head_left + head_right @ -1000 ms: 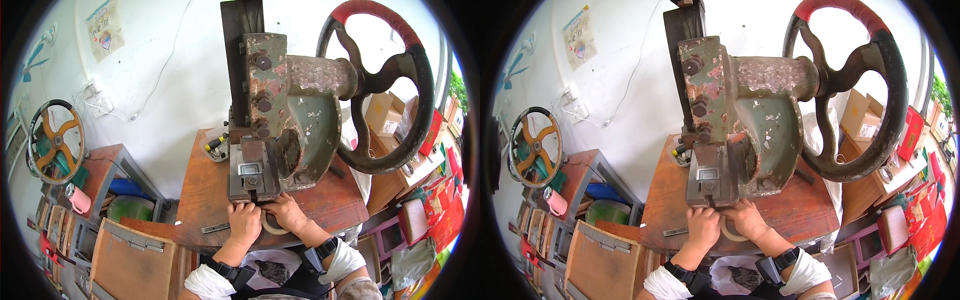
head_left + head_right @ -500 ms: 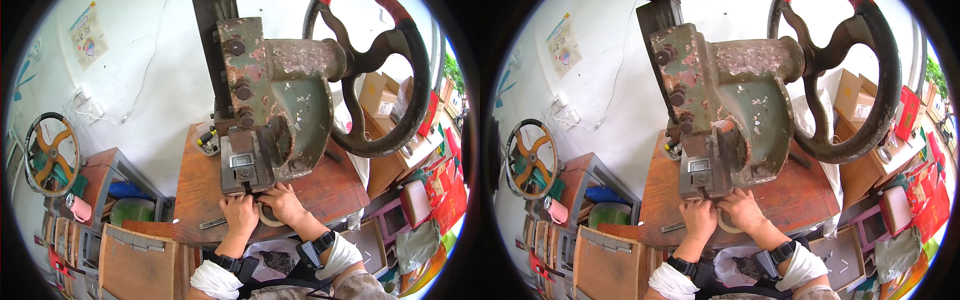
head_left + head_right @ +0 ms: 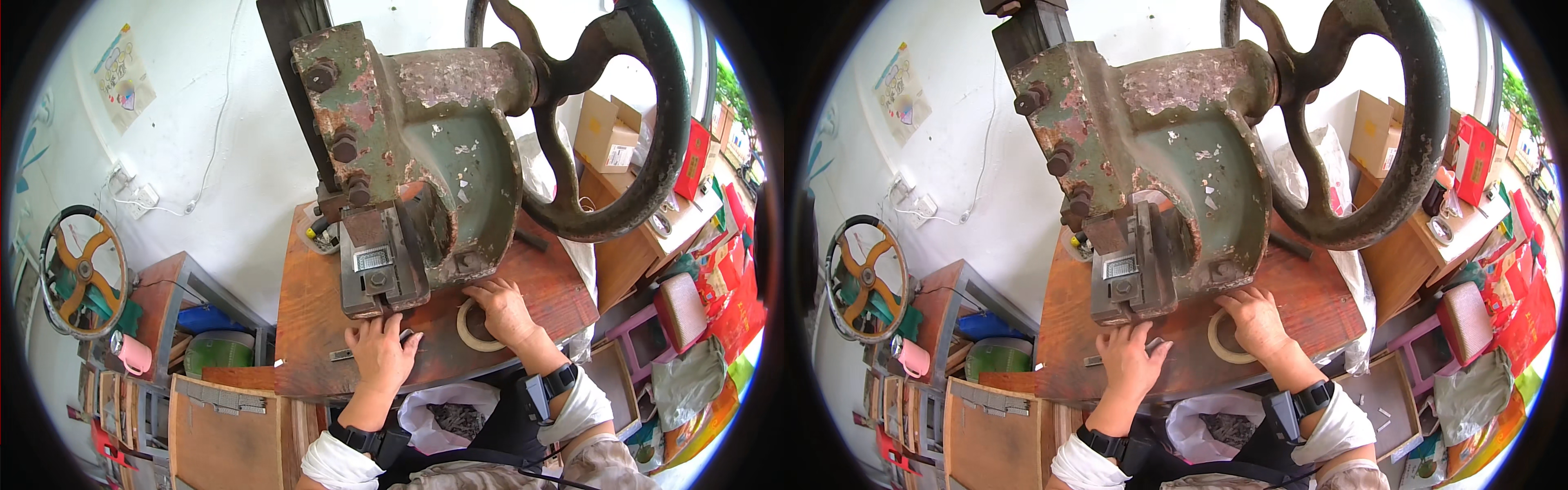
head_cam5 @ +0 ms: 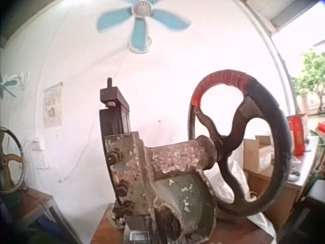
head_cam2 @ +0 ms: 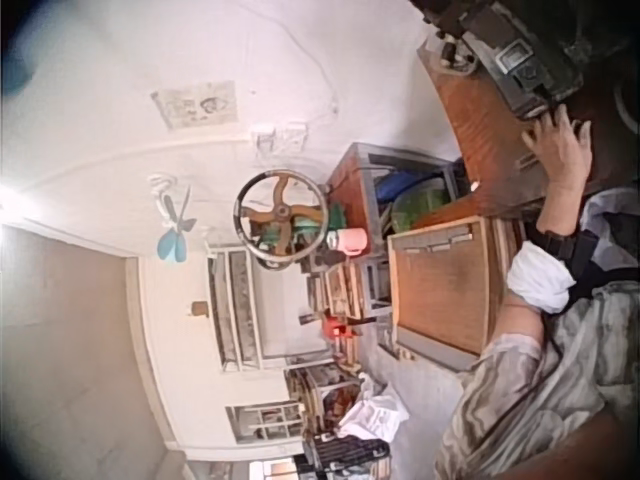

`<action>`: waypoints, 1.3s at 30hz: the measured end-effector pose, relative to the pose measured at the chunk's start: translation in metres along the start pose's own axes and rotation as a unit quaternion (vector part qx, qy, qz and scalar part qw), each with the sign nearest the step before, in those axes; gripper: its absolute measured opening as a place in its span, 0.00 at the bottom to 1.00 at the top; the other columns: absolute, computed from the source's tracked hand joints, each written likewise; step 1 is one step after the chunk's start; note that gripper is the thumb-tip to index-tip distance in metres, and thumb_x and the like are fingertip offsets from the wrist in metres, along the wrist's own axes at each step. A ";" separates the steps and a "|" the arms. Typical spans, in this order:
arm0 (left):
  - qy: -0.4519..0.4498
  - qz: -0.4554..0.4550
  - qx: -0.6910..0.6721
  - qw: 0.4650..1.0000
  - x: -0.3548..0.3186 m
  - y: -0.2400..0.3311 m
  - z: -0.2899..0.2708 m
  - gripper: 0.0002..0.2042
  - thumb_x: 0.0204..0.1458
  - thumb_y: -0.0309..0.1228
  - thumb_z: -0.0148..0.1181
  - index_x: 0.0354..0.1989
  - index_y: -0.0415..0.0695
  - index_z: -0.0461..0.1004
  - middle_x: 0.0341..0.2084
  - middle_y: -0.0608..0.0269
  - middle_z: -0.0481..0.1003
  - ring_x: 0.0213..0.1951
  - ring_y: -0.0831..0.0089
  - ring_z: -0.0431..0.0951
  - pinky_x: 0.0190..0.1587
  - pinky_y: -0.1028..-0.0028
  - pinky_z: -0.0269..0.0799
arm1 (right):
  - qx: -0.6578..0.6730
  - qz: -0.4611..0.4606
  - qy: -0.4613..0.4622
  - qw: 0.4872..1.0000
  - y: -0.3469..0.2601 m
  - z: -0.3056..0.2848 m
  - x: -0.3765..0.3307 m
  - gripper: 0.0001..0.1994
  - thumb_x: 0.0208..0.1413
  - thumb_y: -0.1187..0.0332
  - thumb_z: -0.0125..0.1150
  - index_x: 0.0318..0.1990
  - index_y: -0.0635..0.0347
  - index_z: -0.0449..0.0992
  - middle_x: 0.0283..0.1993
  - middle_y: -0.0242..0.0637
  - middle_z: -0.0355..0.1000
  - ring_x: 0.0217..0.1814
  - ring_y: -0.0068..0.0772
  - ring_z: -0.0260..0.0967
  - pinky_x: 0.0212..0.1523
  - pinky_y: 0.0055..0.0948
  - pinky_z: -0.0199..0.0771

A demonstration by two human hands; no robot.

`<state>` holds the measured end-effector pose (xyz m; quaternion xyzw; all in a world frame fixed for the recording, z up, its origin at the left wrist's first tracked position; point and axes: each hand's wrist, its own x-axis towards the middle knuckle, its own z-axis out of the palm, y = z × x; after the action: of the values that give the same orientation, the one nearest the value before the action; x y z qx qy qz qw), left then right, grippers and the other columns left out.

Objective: Manually stamping small metal clips using a hand press machine.

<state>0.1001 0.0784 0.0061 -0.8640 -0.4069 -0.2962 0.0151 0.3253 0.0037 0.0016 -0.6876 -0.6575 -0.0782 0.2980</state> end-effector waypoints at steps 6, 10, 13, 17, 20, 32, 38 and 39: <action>-0.011 -0.036 -0.084 0.996 -0.003 0.003 -0.005 0.26 0.36 0.43 0.71 0.45 0.48 0.72 0.37 0.63 0.75 0.46 0.58 0.70 0.49 0.53 0.55 | 0.105 -0.106 0.002 0.989 -0.071 -0.007 -0.004 0.15 0.45 0.69 0.61 0.44 0.54 0.78 0.47 0.35 0.72 0.51 0.43 0.65 0.50 0.43 0.65; -0.018 -0.026 -0.096 0.995 -0.006 0.000 -0.002 0.28 0.34 0.42 0.71 0.47 0.48 0.71 0.38 0.62 0.75 0.47 0.58 0.69 0.49 0.52 0.55 | 0.186 -0.071 -0.019 0.980 -0.071 0.006 0.002 0.12 0.46 0.66 0.62 0.40 0.56 0.79 0.44 0.35 0.73 0.51 0.44 0.64 0.51 0.43 0.64; -0.012 -0.013 -0.087 0.996 -0.007 0.000 -0.001 0.30 0.33 0.41 0.72 0.48 0.48 0.72 0.39 0.62 0.75 0.49 0.58 0.68 0.50 0.51 0.54 | 0.199 -0.006 -0.075 0.977 -0.076 0.006 0.009 0.11 0.50 0.63 0.60 0.37 0.57 0.81 0.43 0.35 0.74 0.53 0.44 0.64 0.53 0.42 0.64; -0.021 -0.016 -0.083 0.996 -0.008 -0.002 -0.003 0.31 0.31 0.42 0.72 0.48 0.48 0.72 0.41 0.61 0.74 0.51 0.58 0.67 0.50 0.50 0.53 | 0.012 0.043 -0.293 0.955 -0.088 -0.002 0.046 0.16 0.47 0.56 0.60 0.36 0.57 0.82 0.44 0.39 0.75 0.52 0.45 0.68 0.52 0.44 0.66; -0.025 -0.014 -0.088 0.996 -0.008 0.001 -0.003 0.32 0.31 0.43 0.72 0.48 0.47 0.72 0.42 0.62 0.74 0.51 0.58 0.67 0.50 0.49 0.53 | -0.018 0.060 -0.380 0.923 -0.082 0.004 0.057 0.16 0.45 0.54 0.62 0.37 0.54 0.83 0.42 0.40 0.77 0.49 0.45 0.71 0.51 0.46 0.66; 0.004 0.074 -0.188 0.979 -0.019 -0.037 -0.007 0.23 0.36 0.34 0.71 0.44 0.44 0.75 0.42 0.60 0.73 0.50 0.56 0.68 0.52 0.50 0.56 | 0.018 0.064 -0.396 0.916 -0.075 0.004 0.055 0.14 0.46 0.57 0.59 0.36 0.53 0.82 0.45 0.42 0.76 0.49 0.46 0.73 0.52 0.50 0.64; -0.027 0.087 -0.169 0.981 -0.022 -0.062 -0.023 0.14 0.39 0.25 0.65 0.39 0.44 0.78 0.36 0.62 0.72 0.43 0.59 0.70 0.47 0.60 0.64 | 0.075 0.058 -0.402 0.911 -0.073 -0.001 0.048 0.11 0.46 0.59 0.59 0.34 0.49 0.83 0.43 0.37 0.76 0.49 0.44 0.72 0.50 0.48 0.65; -0.034 0.088 -0.150 0.984 -0.022 -0.061 -0.026 0.13 0.40 0.26 0.65 0.38 0.45 0.78 0.35 0.63 0.72 0.42 0.59 0.70 0.45 0.60 0.64 | 0.090 0.053 -0.388 0.916 -0.073 0.001 0.044 0.10 0.47 0.60 0.59 0.33 0.48 0.83 0.41 0.36 0.76 0.49 0.44 0.71 0.50 0.47 0.65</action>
<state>0.0328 0.0971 0.0023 -0.8984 -0.2808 -0.3220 -0.1020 0.2614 0.0390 0.0455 -0.6680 -0.6885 0.2700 0.0832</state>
